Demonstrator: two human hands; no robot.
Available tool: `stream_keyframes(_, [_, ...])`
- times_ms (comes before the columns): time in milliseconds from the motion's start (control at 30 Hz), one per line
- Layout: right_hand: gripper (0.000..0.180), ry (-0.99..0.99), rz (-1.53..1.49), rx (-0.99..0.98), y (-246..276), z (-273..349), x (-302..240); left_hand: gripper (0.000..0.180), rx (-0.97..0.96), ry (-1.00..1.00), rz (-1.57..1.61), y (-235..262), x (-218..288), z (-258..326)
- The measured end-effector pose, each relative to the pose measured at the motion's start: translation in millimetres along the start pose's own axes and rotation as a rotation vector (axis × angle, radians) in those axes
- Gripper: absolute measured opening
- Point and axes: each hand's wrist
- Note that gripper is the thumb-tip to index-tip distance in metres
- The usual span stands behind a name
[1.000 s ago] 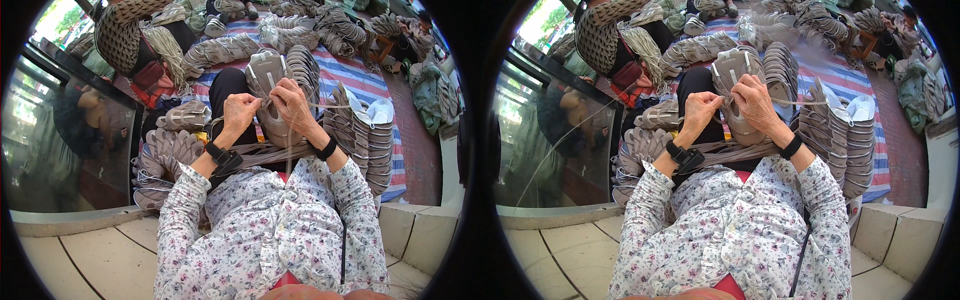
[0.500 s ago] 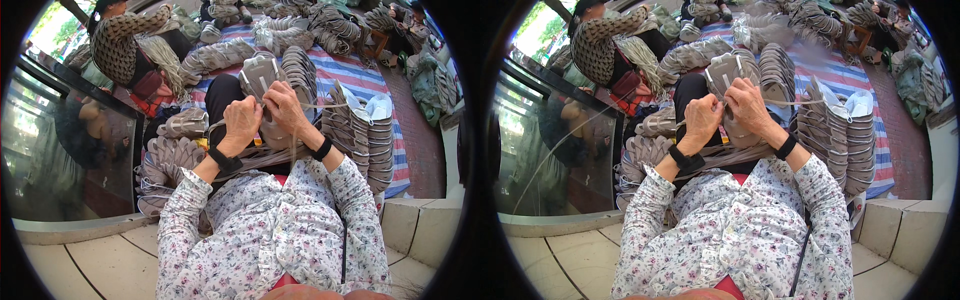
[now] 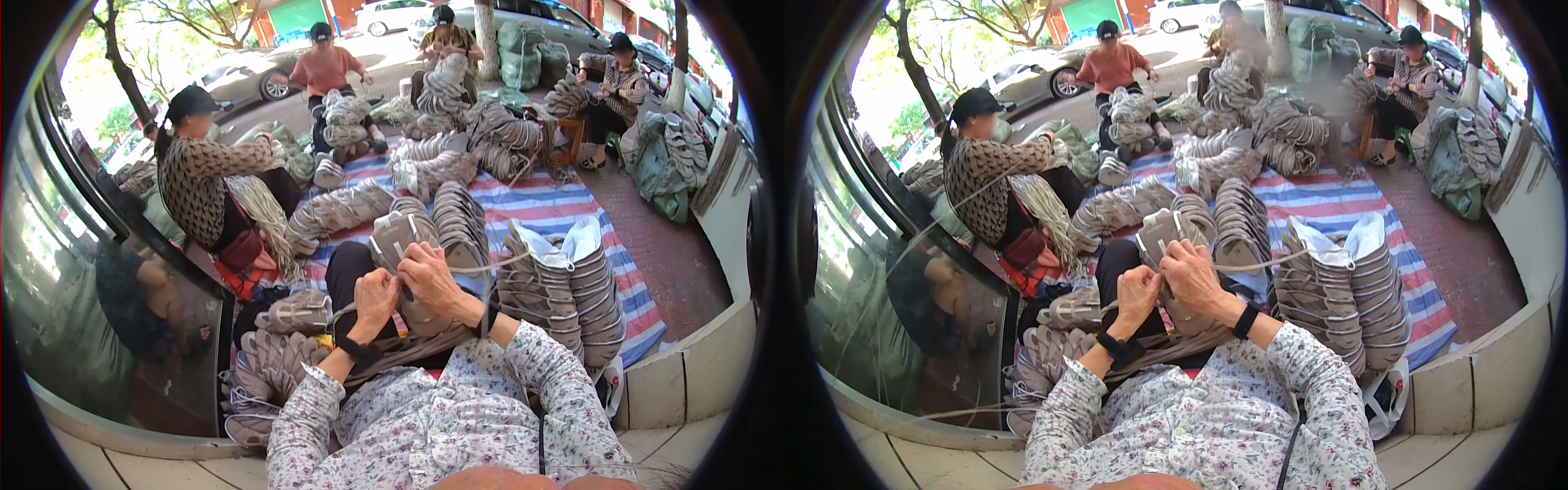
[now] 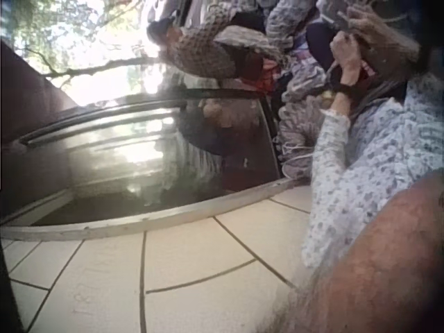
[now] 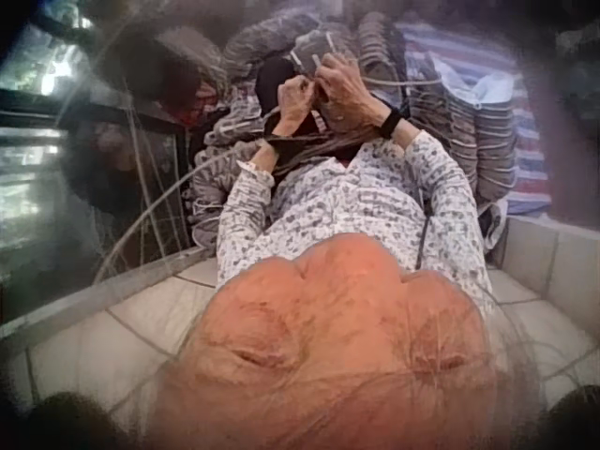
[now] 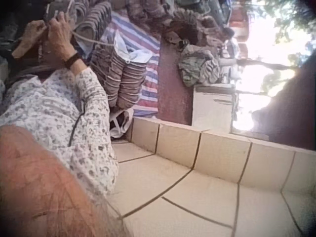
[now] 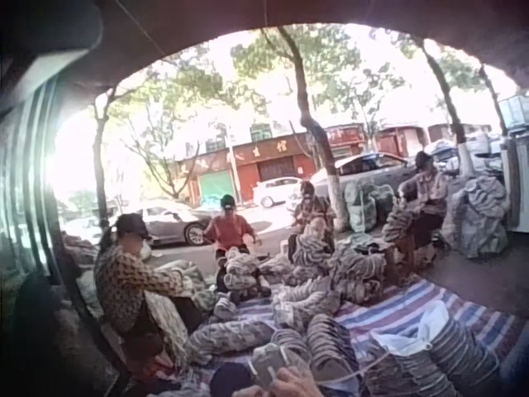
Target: Lacing and finishing a grey athletic shoe in a shared workspace.
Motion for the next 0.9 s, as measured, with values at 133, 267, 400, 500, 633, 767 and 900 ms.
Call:
stream_keyframes(133, [0.007, -0.018, -0.369, 0.034, -9.1, -27.3, 9.5, 0.015, 0.038, -0.099, 0.012, -11.5, 3.1, 0.3])
stream_keyframes(267, [0.006, -0.004, -0.326, -0.010, -17.1, -30.2, 26.0, 0.014, 0.052, -0.168, 0.005, -4.1, 8.9, -2.2])
stream_keyframes(400, [0.005, -0.001, -0.358, -0.054, -15.6, -26.9, 31.3, 0.010, 0.132, -0.254, -0.113, 22.1, 20.4, -10.7])
stream_keyframes(500, [0.006, 0.007, -0.336, -0.079, -7.6, -29.5, 33.1, 0.020, 0.015, -0.492, -0.218, 29.1, 8.4, -26.0])
stream_keyframes(633, [0.006, -0.012, -0.346, -0.189, 7.3, -29.2, 40.2, 0.027, -0.195, -0.535, -0.363, 31.1, 7.8, -41.1])
stream_keyframes(767, [0.007, -0.014, -0.311, -0.256, 12.2, -28.3, 44.6, 0.020, -0.334, -0.521, -0.186, 38.7, 8.9, -43.7])
stream_keyframes(900, [0.010, -0.029, -0.346, -0.411, 11.8, -37.2, 37.0, 0.022, -0.335, -0.564, 0.001, 41.3, -9.8, -43.9])
Point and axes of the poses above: each hand's wrist, its own z-axis away from the middle knuckle, its own y-axis out of the back of the hand, x = y × z, and after that the axes turned 7 degrees about -x, right-handed
